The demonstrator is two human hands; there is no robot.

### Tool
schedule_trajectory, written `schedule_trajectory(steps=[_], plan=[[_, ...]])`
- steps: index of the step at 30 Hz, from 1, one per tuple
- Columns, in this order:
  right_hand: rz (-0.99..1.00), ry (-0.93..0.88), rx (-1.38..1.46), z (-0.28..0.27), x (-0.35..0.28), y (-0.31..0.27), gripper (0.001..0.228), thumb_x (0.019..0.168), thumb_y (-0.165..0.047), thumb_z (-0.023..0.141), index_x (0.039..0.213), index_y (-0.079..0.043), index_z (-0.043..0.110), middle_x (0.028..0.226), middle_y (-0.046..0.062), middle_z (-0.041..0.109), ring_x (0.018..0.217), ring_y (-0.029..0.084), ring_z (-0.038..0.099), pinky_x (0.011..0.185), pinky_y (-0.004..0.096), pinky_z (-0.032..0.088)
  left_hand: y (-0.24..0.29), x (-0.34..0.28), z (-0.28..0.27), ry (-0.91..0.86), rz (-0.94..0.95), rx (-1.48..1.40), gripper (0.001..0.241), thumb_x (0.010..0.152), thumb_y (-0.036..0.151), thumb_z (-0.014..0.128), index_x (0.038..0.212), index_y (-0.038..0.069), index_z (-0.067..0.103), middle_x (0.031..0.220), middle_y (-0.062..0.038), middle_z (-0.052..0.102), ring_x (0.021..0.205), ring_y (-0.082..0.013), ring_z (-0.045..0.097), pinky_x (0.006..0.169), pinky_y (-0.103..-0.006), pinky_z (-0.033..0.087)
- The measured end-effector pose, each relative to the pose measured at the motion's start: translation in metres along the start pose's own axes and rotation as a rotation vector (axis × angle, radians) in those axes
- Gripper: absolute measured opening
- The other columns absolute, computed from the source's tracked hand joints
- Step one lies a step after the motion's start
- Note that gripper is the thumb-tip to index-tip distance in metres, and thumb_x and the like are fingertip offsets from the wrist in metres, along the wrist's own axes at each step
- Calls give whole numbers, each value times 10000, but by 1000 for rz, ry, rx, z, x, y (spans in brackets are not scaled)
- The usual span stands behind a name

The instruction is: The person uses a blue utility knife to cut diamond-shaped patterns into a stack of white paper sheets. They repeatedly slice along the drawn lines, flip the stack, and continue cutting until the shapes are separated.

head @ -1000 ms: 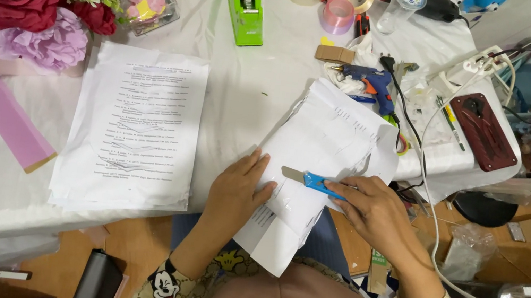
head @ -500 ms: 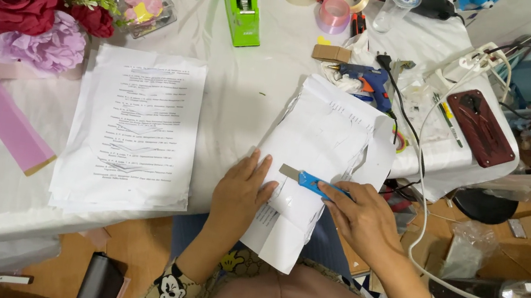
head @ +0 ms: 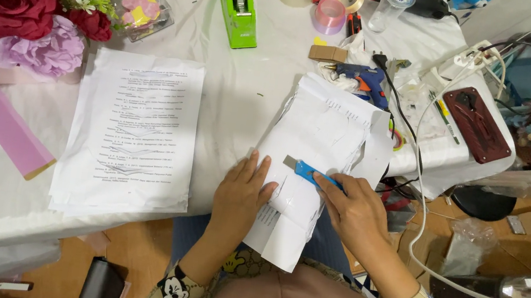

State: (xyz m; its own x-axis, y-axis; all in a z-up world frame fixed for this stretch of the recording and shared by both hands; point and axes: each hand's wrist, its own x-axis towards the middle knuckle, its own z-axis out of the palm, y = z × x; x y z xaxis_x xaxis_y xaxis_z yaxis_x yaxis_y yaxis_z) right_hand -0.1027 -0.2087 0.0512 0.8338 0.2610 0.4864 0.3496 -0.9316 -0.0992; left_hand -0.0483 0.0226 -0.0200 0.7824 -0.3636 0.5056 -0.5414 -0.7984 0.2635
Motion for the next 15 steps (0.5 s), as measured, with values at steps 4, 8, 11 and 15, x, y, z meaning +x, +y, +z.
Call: schedule_trajectory(steps=[4, 8, 11, 15], plan=[[-8, 8, 6, 1, 3, 5, 288, 933, -176, 683, 1210, -196, 760, 1000, 112, 705, 828, 281, 676, 630, 329, 581, 0, 0, 3, 4, -11, -3, 491, 1029, 453, 555, 1376, 117, 638, 1342, -191, 645, 1178, -310, 657, 1000, -401, 517], [-4, 17, -22, -1, 5, 6, 301, 918, -164, 695, 1211, -194, 760, 995, 111, 702, 824, 277, 678, 632, 330, 580, 0, -1, 2, 2, -15, 5, 484, 1025, 448, 563, 1369, 118, 644, 1336, -188, 652, 1176, -308, 660, 989, -402, 524], [5, 25, -28, 3, 8, 7, 300, 926, -175, 691, 1217, -202, 757, 1003, 106, 701, 829, 279, 676, 632, 330, 575, 1, -1, 2, 0, -13, 1, 481, 1021, 442, 573, 1368, 116, 644, 1336, -193, 651, 1175, -312, 660, 989, -403, 524], [19, 15, -45, 1, 8, 9, 285, 928, -181, 690, 1202, -201, 761, 999, 96, 704, 831, 265, 679, 631, 322, 573, 1, 0, 1, 11, -17, -7, 487, 1021, 445, 571, 1371, 114, 640, 1338, -192, 649, 1172, -309, 661, 990, -393, 525]])
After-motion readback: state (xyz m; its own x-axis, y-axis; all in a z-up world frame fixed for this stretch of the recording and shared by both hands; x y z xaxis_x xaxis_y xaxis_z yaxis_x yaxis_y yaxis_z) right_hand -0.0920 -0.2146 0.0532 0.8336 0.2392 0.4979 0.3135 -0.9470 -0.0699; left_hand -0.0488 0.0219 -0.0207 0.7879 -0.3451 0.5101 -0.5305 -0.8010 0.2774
